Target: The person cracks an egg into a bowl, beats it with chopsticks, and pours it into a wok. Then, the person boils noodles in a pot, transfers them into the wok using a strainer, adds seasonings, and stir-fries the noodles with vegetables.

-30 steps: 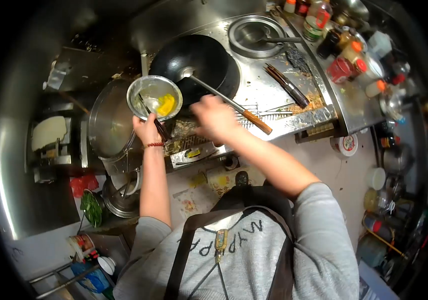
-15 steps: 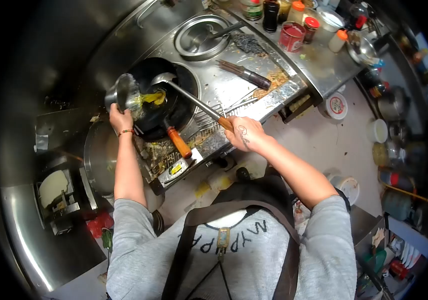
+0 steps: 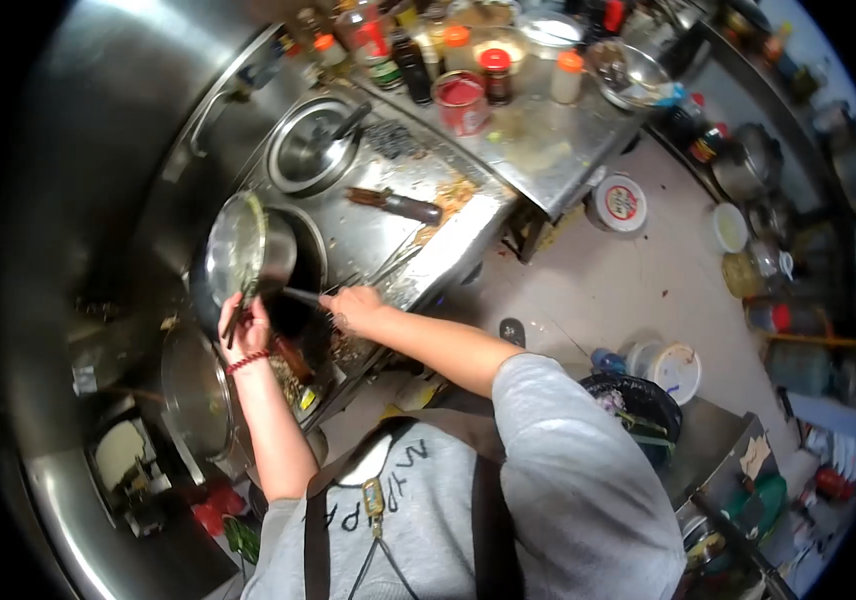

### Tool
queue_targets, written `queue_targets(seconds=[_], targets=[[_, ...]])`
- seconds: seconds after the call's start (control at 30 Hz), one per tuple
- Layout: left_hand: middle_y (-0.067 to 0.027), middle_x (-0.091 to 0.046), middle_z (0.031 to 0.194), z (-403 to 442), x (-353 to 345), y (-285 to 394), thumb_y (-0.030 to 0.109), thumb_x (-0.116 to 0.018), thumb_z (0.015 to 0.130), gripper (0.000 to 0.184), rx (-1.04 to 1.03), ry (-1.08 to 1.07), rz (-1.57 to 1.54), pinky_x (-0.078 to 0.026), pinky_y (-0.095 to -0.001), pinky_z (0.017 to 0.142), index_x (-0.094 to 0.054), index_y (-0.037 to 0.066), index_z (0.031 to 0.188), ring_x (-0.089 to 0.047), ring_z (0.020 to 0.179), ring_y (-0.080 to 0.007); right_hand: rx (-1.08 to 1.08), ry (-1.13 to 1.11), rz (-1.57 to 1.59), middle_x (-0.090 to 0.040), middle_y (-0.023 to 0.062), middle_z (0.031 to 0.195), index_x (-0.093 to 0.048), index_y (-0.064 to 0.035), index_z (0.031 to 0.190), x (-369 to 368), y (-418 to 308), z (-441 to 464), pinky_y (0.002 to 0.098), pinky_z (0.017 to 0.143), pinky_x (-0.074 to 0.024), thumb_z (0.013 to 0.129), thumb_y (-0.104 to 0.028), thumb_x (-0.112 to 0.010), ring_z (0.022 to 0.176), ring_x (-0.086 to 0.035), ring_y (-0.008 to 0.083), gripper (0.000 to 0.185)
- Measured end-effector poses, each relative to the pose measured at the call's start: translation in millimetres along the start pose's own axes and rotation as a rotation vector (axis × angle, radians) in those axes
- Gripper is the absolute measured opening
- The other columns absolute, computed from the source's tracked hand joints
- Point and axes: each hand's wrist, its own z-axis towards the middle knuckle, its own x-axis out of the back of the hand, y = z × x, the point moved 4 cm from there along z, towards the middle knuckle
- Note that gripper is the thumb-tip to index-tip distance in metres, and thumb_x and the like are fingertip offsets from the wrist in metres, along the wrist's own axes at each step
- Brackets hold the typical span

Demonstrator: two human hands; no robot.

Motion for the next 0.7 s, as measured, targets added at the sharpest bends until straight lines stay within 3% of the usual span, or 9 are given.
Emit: queue_targets(seconds=[0.07, 0.13, 0.23, 0.3, 0.33, 0.37, 0.5, 0.53, 0.7], targets=[[-0.0126, -0.061, 0.083, -30, -61, -69, 0.001, -0.063, 0.077, 0.016, 0.197, -0.137, 0.054, -0.052, -0.0323, 0.068, -0.054, -0.003, 0.090, -0.061, 0.075, -0.0216, 0.067, 0.277, 0.054, -0.053, 0.0217, 0.111, -0.052, -0.0089, 0.118, 20, 9, -26, 0.0453, 0.085, -0.0468, 0.075, -0.024, -0.065, 0.105, -0.052, 0.0368, 0.047], [-0.0112, -0.061, 0.079, -48, -111, -148, 0.002, -0.064, 0.078, 0.013, 0.410, -0.215, 0.106, -0.052, -0.0288, 0.069, -0.055, -0.003, 0.087, -0.061, 0.074, -0.0197, 0.027, 0.191, 0.266, -0.050, 0.0181, 0.120, -0.050, -0.0063, 0.120, 28, 39, -49, 0.0429, 0.092, -0.0437, 0.076, -0.029, -0.066, 0.112, -0.046, 0.0369, 0.052], [-0.0095, -0.058, 0.071, -45, -161, -272, 0.006, -0.066, 0.079, 0.015, 0.664, -0.157, 0.174, -0.051, -0.0286, 0.067, -0.055, -0.003, 0.081, -0.059, 0.069, -0.0212, 0.086, 0.492, 0.751, -0.048, 0.0209, 0.118, -0.048, -0.0030, 0.118, -3, 96, -81, 0.0430, 0.097, -0.0355, 0.068, -0.009, -0.060, 0.112, -0.042, 0.0411, 0.052], [-0.0127, -0.058, 0.074, -51, -199, -334, 0.005, -0.064, 0.078, 0.015, 0.682, -0.120, 0.257, -0.051, -0.0302, 0.058, -0.052, -0.002, 0.079, -0.056, 0.063, -0.0243, -0.016, 0.505, 0.812, -0.049, 0.0219, 0.114, -0.052, -0.0021, 0.112, -4, 127, -128, 0.0423, 0.095, -0.0363, 0.066, 0.001, -0.055, 0.112, -0.043, 0.0394, 0.046], [-0.0125, -0.054, 0.081, -31, -201, -373, 0.002, -0.060, 0.078, 0.021, 0.853, -0.122, 0.255, -0.050, -0.0319, 0.047, -0.046, 0.003, 0.093, -0.055, 0.058, -0.0246, -0.086, 0.533, 0.593, -0.050, 0.0219, 0.113, -0.054, -0.0015, 0.109, 9, 131, -165, 0.0419, 0.094, -0.0377, 0.066, 0.005, -0.052, 0.111, -0.044, 0.0388, 0.044], [-0.0119, -0.054, 0.082, -11, -205, -406, 0.001, -0.060, 0.078, 0.022, 0.752, -0.137, 0.294, -0.050, -0.0324, 0.046, -0.045, 0.004, 0.094, -0.055, 0.058, -0.0241, -0.152, 0.549, 0.372, -0.051, 0.0219, 0.112, -0.056, -0.0010, 0.106, 19, 136, -193, 0.0415, 0.093, -0.0392, 0.066, 0.008, -0.050, 0.110, -0.046, 0.0382, 0.043], [-0.0102, -0.056, 0.086, -15, -231, -441, -0.001, -0.061, 0.080, 0.025, 0.367, -0.125, 0.381, -0.048, -0.0331, 0.043, -0.044, 0.007, 0.097, -0.056, 0.059, -0.0229, -0.371, 0.504, 0.638, -0.058, 0.0185, 0.098, -0.059, -0.0003, 0.097, 16, 165, -235, 0.0381, 0.079, -0.0477, 0.067, 0.015, -0.042, 0.089, -0.057, 0.0376, 0.038], [-0.0089, -0.057, 0.083, -25, -240, -446, 0.015, -0.064, 0.085, 0.022, 0.312, -0.097, 0.309, -0.048, -0.0320, 0.043, -0.047, 0.008, 0.096, -0.057, 0.063, -0.0205, -0.354, 0.487, 0.657, -0.058, 0.0187, 0.097, -0.060, -0.0006, 0.097, 19, 167, -234, 0.0377, 0.078, -0.0478, 0.068, 0.013, -0.042, 0.088, -0.057, 0.0373, 0.036], [-0.0035, -0.049, 0.072, -47, -218, -452, 0.037, -0.057, 0.090, 0.029, 0.629, -0.129, 0.190, -0.043, -0.0293, 0.054, -0.049, 0.010, 0.093, -0.050, 0.063, -0.0152, -0.036, 0.600, 0.825, -0.057, 0.0161, 0.104, -0.057, -0.0033, 0.105, -1, 185, -145, 0.0359, 0.079, -0.0464, 0.084, -0.013, -0.052, 0.092, -0.056, 0.0324, 0.024]])
